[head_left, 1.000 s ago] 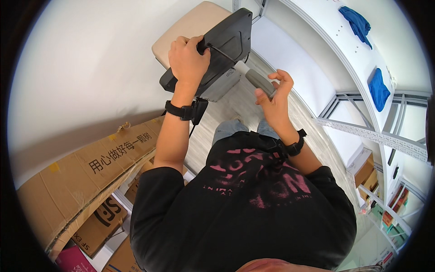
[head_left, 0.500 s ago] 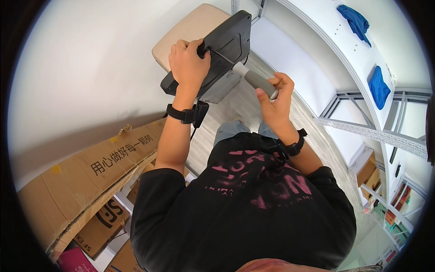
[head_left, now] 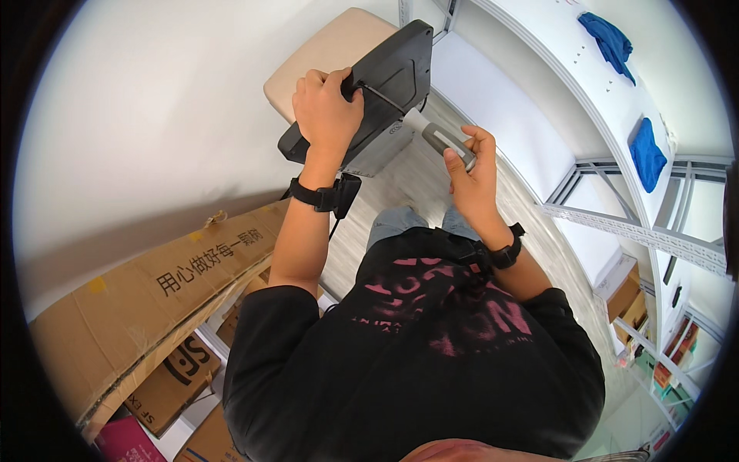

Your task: The person uses a screwdriver to fasten screws into a white metal panel and then attaches a beige and black electronic device to the panel. The person secures the device by tightening screws into its mounting points.

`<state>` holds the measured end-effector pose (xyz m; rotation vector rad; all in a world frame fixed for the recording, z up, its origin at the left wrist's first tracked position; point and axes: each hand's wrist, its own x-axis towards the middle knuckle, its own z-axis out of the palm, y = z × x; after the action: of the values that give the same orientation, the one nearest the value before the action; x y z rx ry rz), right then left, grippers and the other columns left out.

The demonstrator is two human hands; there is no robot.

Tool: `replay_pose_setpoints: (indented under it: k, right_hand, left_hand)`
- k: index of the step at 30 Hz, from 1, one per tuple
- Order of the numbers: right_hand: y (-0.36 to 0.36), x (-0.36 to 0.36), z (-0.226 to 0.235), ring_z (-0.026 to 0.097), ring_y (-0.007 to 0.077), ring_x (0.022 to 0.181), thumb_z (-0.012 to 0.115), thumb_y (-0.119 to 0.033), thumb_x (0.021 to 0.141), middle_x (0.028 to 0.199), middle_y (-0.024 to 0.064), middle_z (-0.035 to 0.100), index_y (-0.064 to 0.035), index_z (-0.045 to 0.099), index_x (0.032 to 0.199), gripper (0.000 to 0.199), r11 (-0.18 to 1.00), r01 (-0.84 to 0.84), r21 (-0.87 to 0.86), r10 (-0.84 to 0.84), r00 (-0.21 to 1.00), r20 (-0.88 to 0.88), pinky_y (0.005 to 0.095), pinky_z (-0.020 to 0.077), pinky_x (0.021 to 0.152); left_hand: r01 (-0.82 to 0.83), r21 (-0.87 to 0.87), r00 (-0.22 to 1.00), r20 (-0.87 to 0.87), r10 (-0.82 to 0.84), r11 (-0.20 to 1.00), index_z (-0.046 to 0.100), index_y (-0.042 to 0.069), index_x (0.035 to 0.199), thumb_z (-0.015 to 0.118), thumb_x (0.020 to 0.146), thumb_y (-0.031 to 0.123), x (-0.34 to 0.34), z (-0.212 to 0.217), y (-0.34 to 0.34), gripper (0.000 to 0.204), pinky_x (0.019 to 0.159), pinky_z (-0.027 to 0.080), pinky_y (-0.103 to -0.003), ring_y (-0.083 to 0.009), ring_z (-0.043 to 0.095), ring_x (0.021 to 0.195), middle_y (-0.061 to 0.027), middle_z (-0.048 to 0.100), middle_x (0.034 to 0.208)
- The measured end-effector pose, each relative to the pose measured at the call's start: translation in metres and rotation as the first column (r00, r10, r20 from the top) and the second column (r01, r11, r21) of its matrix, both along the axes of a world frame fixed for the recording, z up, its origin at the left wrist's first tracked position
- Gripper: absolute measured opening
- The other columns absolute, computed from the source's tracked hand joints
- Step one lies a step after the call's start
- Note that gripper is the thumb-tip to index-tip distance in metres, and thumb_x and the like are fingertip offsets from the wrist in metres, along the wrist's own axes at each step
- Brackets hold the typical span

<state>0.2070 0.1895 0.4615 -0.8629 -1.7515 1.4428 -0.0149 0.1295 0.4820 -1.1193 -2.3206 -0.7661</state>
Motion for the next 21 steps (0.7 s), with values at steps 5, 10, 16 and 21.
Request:
replay_pose_setpoints:
  k: [5,10,16,21]
  right_hand:
    - [0.006,0.003,0.006,0.047,0.0150,0.068,0.065,-0.012,0.083,0.077,0.0050,0.048,-0.0048,0.046,0.116,0.038,0.995,-0.099,-0.016,0.100,0.990,0.096,0.0282,0.0399,0.060]
    - [0.013,0.010,0.009,0.049,0.0199,0.065,0.065,-0.012,0.081,0.080,0.0096,0.050,-0.0068,0.052,0.115,0.037,0.971,-0.238,-0.009,0.235,0.948,0.215,0.0310,0.0412,0.061]
    - [0.021,0.032,0.023,0.053,0.0181,0.063,0.061,-0.013,0.085,0.085,0.0092,0.052,-0.0052,0.055,0.116,0.032,0.964,-0.173,0.204,0.125,0.965,0.229,0.0286,0.0435,0.057]
    - [0.064,0.078,0.003,0.052,0.0112,0.058,0.053,-0.020,0.093,0.079,0.0051,0.054,-0.0014,0.053,0.121,0.034,0.860,-0.151,-0.488,0.123,0.988,-0.090,0.0234,0.0466,0.055]
  left_hand:
    - [0.016,-0.011,1.000,-0.012,-0.016,1.000,0.071,0.013,0.091,0.077,0.061,0.016,-0.002,0.001,-0.001,0.031,0.070,0.045,-0.035,-0.0240,0.053,0.079,-0.0045,0.054,0.078]
    - [0.021,-0.016,1.000,0.004,-0.021,1.000,0.070,0.013,0.092,0.076,0.062,0.016,-0.003,0.002,-0.002,0.031,0.070,0.044,-0.036,-0.0245,0.053,0.079,-0.0045,0.054,0.079]
    - [0.040,-0.039,0.999,0.025,-0.039,0.998,0.067,0.013,0.096,0.074,0.063,0.015,-0.006,0.002,-0.005,0.033,0.074,0.041,-0.038,-0.0251,0.051,0.084,-0.0048,0.053,0.086]
    - [0.100,-0.083,0.995,0.005,-0.100,0.992,0.065,0.010,0.098,0.074,0.065,0.016,0.003,0.016,0.008,0.035,0.078,0.042,-0.041,-0.0310,0.052,0.091,-0.0112,0.056,0.095]
